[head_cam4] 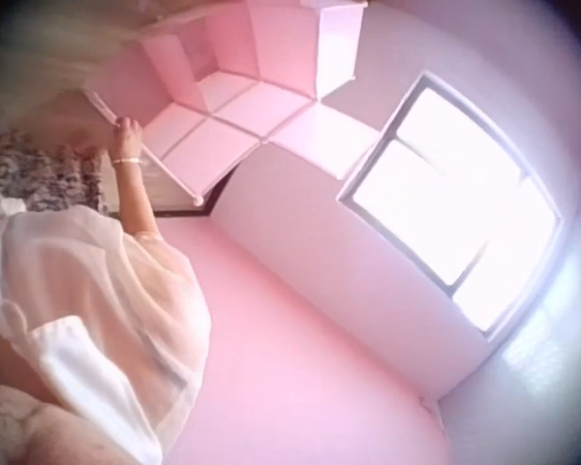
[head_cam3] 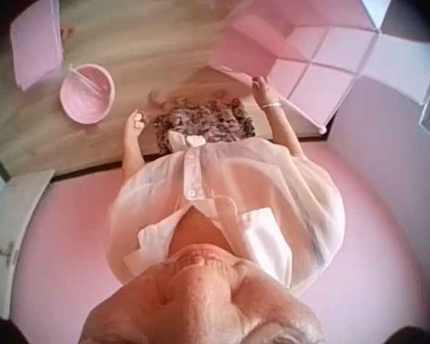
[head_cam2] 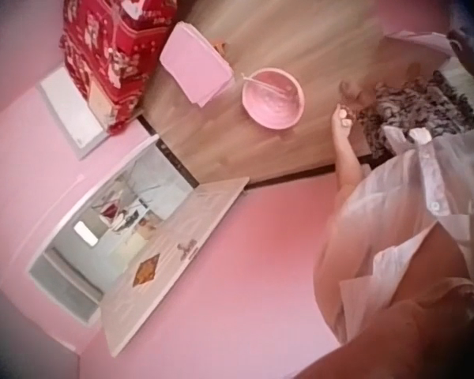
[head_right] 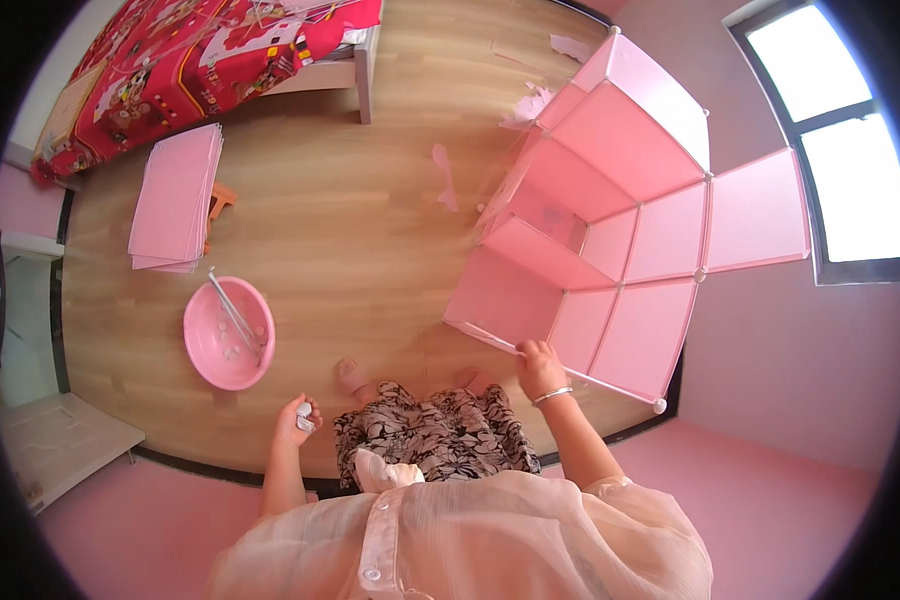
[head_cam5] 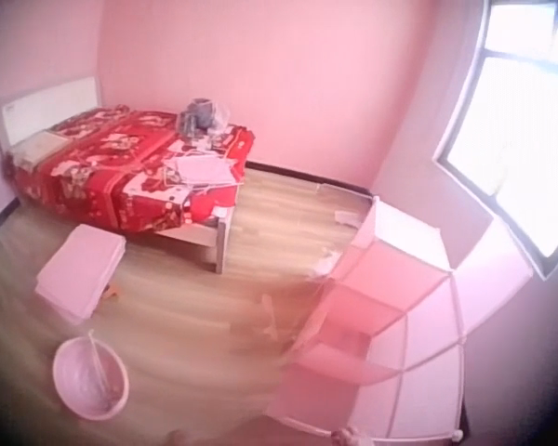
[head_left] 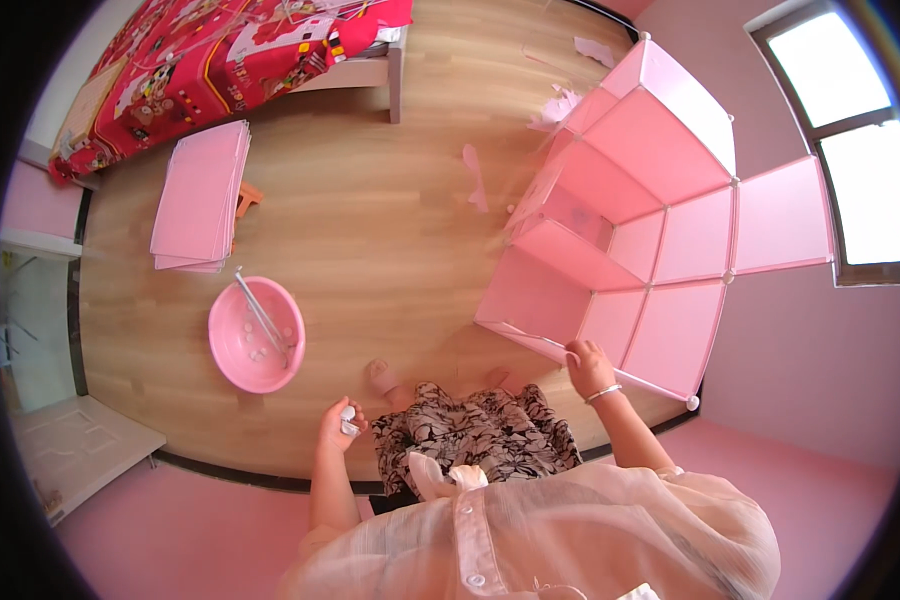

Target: The person assembles a modular pink storage unit by attaching plastic panels to wire frames and securing them with circular plastic connectors.

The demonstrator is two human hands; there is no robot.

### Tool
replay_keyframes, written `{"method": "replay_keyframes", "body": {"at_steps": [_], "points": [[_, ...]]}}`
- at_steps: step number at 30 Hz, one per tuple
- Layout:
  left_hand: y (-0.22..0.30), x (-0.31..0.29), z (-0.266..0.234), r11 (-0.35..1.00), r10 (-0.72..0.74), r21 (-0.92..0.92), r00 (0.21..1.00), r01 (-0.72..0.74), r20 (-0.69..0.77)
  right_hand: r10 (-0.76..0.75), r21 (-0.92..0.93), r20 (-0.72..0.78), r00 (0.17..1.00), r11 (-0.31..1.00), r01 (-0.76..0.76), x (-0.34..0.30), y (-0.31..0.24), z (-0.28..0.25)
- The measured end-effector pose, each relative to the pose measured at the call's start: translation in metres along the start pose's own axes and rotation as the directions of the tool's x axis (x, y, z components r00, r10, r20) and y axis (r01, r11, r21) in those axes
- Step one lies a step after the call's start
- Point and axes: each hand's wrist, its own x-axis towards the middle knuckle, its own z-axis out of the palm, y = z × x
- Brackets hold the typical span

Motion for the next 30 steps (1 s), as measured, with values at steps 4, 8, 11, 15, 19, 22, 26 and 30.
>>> {"method": "replay_keyframes", "body": {"at_steps": [4, 8, 11, 15, 19, 22, 26, 30], "points": [[0.027, 0.001, -0.044, 0.996, -0.064, 0.055, 0.996, 0.068, -0.068, -0.226, -0.108, -0.061, 0.972, 0.970, 0.219, 0.004, -0.058, 0.024], [0.044, 0.013, -0.085, 0.996, -0.031, 0.083, 0.989, 0.044, -0.145, 0.009, -0.024, 0.128, 0.992, 1.000, -0.006, 0.012, -0.087, 0.033], [0.052, 0.018, -0.106, 0.996, 0.002, 0.086, 0.989, 0.011, -0.149, 0.088, -0.131, 0.387, 0.918, 0.991, -0.040, 0.011, -0.115, 0.028], [0.065, 0.016, -0.094, 0.998, 0.012, 0.070, 0.968, 0.006, -0.249, 0.081, -0.080, 0.545, 0.834, 0.996, -0.044, 0.003, -0.102, 0.045], [0.084, 0.009, -0.090, 0.995, 0.037, 0.102, 0.968, -0.012, -0.247, 0.017, -0.036, 0.650, 0.760, 0.999, 0.008, 0.008, -0.113, 0.051], [0.105, 0.010, -0.078, 0.994, 0.087, 0.090, 0.971, -0.068, -0.222, -0.048, 0.004, 0.650, 0.758, 0.998, 0.059, 0.028, -0.119, 0.061], [0.123, 0.016, -0.090, 0.982, 0.179, 0.107, 0.945, -0.155, -0.274, -0.027, 0.027, 0.546, 0.837, 1.000, 0.015, 0.059, -0.137, 0.064], [0.129, 0.021, -0.125, 0.970, 0.241, 0.145, 0.878, -0.198, -0.413, -0.076, 0.107, 0.503, 0.861, 0.994, 0.026, 0.053, -0.134, 0.079]]}}
